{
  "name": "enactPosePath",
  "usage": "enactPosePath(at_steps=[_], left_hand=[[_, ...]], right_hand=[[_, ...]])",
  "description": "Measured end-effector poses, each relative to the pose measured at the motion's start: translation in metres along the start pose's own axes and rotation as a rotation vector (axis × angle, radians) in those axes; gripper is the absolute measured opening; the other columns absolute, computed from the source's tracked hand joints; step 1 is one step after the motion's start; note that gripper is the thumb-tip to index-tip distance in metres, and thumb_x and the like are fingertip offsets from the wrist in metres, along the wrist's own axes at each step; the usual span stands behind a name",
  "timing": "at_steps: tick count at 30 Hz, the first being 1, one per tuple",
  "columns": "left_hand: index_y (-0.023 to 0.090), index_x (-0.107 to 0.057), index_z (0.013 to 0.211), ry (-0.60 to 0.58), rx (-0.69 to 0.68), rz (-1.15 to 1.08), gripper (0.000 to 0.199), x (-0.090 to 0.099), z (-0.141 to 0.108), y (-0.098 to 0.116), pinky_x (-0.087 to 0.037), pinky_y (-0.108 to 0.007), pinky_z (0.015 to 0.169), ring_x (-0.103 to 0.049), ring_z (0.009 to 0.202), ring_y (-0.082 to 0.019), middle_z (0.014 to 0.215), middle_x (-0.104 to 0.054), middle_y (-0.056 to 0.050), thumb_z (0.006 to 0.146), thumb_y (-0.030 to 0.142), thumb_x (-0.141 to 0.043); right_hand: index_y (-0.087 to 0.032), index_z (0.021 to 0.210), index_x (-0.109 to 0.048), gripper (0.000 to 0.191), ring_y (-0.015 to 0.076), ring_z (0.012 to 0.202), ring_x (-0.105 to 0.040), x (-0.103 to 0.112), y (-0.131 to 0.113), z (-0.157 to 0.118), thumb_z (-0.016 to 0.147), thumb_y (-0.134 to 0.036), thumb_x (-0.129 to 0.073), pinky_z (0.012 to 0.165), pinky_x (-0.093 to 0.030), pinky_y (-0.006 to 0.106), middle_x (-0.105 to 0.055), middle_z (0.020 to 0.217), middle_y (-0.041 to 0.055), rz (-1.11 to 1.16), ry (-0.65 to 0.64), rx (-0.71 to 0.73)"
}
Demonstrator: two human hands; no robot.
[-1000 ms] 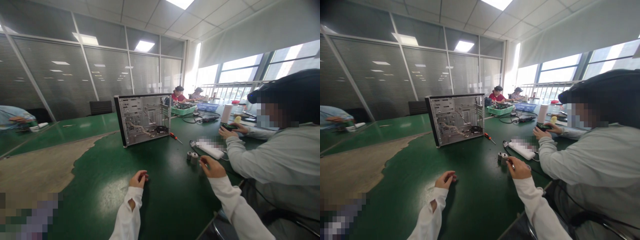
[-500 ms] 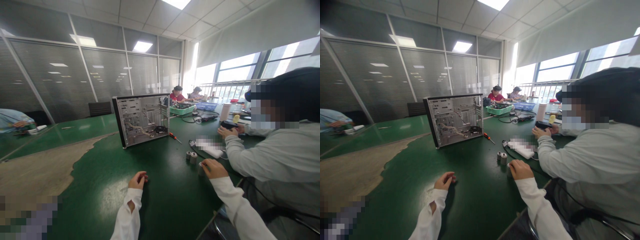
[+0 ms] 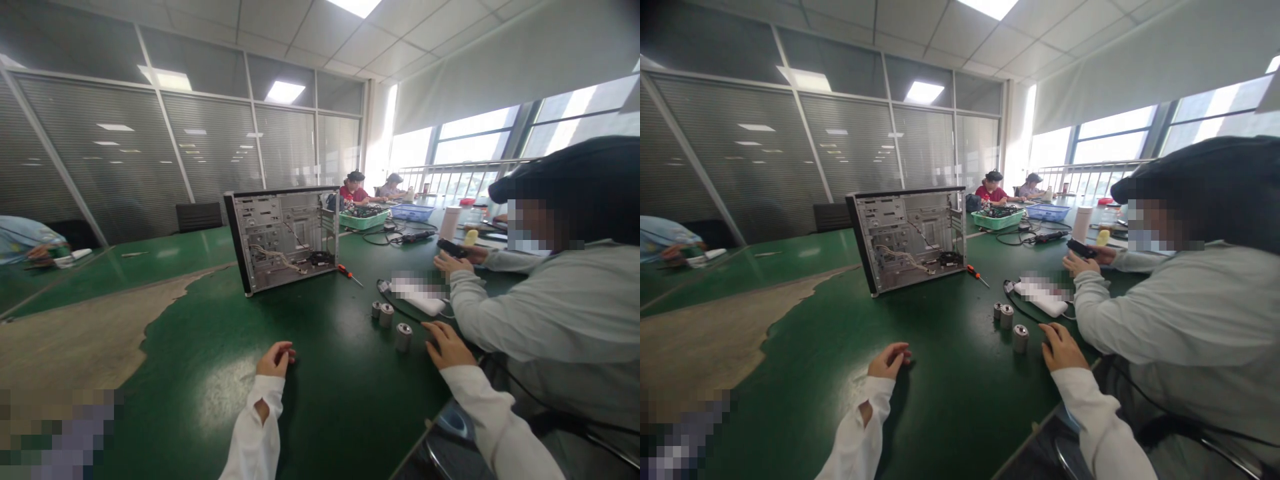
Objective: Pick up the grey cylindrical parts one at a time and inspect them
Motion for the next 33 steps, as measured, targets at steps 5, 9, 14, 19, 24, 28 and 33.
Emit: enactPosePath(at_steps=[5,9,14,19,24,28,33], left_hand=[[0.016,-0.057,0.077,0.019,0.005,-0.02,0.019,0.002,-0.001,0.001,-0.049,-0.026,0.055,-0.06,0.05,-0.014,0.063,-0.064,-0.003,0.064,0.024,-0.045],[0.017,-0.057,0.076,0.022,0.02,-0.033,0.018,0.001,-0.001,-0.002,-0.049,-0.025,0.055,-0.06,0.05,-0.013,0.062,-0.064,-0.002,0.064,0.023,-0.045],[0.015,-0.056,0.079,0.002,0.01,-0.055,0.02,-0.001,-0.002,-0.001,-0.048,-0.026,0.057,-0.06,0.052,-0.013,0.064,-0.064,-0.003,0.064,0.022,-0.044],[0.013,-0.051,0.094,0.112,-0.012,-0.033,0.033,0.018,-0.001,-0.001,-0.048,-0.028,0.064,-0.059,0.073,-0.017,0.083,-0.062,-0.009,0.065,0.028,-0.048],[0.014,-0.046,0.104,0.294,-0.014,-0.116,0.042,0.041,0.001,-0.01,-0.046,-0.027,0.069,-0.057,0.083,-0.018,0.095,-0.057,-0.01,0.064,0.026,-0.047],[0.014,-0.044,0.108,0.297,-0.081,-0.005,0.049,0.038,0.001,-0.005,-0.045,-0.031,0.072,-0.054,0.087,-0.02,0.099,-0.054,-0.011,0.059,0.02,-0.048],[0.018,-0.041,0.113,0.266,-0.132,0.124,0.056,0.034,0.0,0.007,-0.04,-0.036,0.081,-0.049,0.096,-0.023,0.11,-0.049,-0.01,0.058,0.016,-0.052]], right_hand=[[-0.017,0.101,-0.048,0.034,0.0224,0.081,-0.053,0.012,-0.012,-0.017,0.069,-0.022,-0.038,0.069,-0.045,0.035,-0.049,0.097,0.0104,0.002,0.008,-0.011],[-0.019,0.106,-0.045,0.036,0.0232,0.09,-0.051,0.024,-0.063,-0.036,0.071,-0.023,-0.037,0.075,-0.044,0.037,-0.05,0.101,0.0103,0.153,-0.001,0.092],[-0.019,0.114,-0.04,0.044,0.0197,0.1,-0.045,0.015,-0.18,-0.033,0.07,-0.014,-0.041,0.087,-0.037,0.034,-0.047,0.109,0.0091,0.493,-0.234,0.314],[-0.019,0.12,-0.032,0.061,0.0188,0.103,-0.041,-0.025,-0.29,-0.016,0.062,-0.012,-0.051,0.088,-0.037,0.032,-0.041,0.113,0.008,0.853,-0.442,0.431],[-0.011,0.122,-0.025,0.072,0.0199,0.101,-0.042,-0.079,-0.335,-0.003,0.055,-0.009,-0.052,0.084,-0.04,0.033,-0.037,0.115,0.013,0.97,-0.503,0.365],[-0.008,0.122,-0.027,0.072,0.0223,0.11,-0.033,-0.089,-0.351,0.004,0.053,-0.009,-0.05,0.095,-0.027,0.036,-0.038,0.117,0.014,0.909,-0.437,0.469],[-0.01,0.121,-0.028,0.072,0.0226,0.102,-0.04,-0.101,-0.35,0.009,0.052,-0.009,-0.049,0.09,-0.032,0.037,-0.045,0.11,0.0126,0.917,-0.464,0.435]])
Point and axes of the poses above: each hand's wrist, its own z-axis towards the middle knuckle, its own x-axis out of the back of the hand, y = z × x, the point moved 10 cm from there along z, towards the middle knuckle
